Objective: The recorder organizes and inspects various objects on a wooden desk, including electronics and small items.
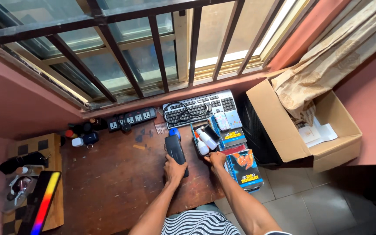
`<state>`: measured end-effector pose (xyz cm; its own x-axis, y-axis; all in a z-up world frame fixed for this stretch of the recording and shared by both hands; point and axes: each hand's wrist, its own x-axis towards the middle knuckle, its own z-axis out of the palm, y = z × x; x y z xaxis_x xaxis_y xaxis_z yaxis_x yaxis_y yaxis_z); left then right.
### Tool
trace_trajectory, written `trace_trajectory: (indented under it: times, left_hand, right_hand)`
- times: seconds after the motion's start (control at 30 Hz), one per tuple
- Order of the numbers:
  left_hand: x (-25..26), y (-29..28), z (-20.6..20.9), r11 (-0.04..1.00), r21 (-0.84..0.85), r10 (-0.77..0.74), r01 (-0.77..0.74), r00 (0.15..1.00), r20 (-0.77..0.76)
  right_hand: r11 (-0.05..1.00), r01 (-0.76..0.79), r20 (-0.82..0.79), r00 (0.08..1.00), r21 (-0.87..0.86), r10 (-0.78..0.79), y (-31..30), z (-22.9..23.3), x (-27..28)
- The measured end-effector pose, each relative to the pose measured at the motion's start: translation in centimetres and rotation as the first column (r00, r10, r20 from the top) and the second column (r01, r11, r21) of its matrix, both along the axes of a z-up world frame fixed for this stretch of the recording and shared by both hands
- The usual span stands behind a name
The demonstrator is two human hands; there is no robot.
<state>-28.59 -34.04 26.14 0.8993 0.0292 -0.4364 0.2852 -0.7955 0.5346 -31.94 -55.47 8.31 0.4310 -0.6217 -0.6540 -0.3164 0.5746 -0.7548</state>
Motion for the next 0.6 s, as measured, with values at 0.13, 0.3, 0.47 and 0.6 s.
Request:
trace_trajectory:
  times: [0.13,0.3,0.47,0.6]
  left_hand:
    - [-0.1,0.1,-0.4,1.0,-0.017,0.004,-0.004,1.0,0.001]
    - [-0.2,0.4,-1.1,1.0,-0.018,0.008,-0.008,1.0,0.005]
    - [0.1,0.7,0.2,1.0,0.008,0.023,-0.022,1.0,-0.018]
    - [0.4,0.9,0.5,0.999,0.028,0.022,-0.021,0.999,-0.032]
  right_hand:
    - [1.0,0.016,-0.048,0.999,0.013,-0.015,-0.3,-0.8,1.9]
    - [0.991,0.116,0.003,0.993,0.069,-0.117,-0.3,-1.6,3.4]
    - [0.991,0.112,-0.037,0.993,0.078,-0.109,-0.5,-1.0,3.7]
    - [0.991,0.107,-0.058,0.993,0.079,-0.102,-0.6,-1.3,3.9]
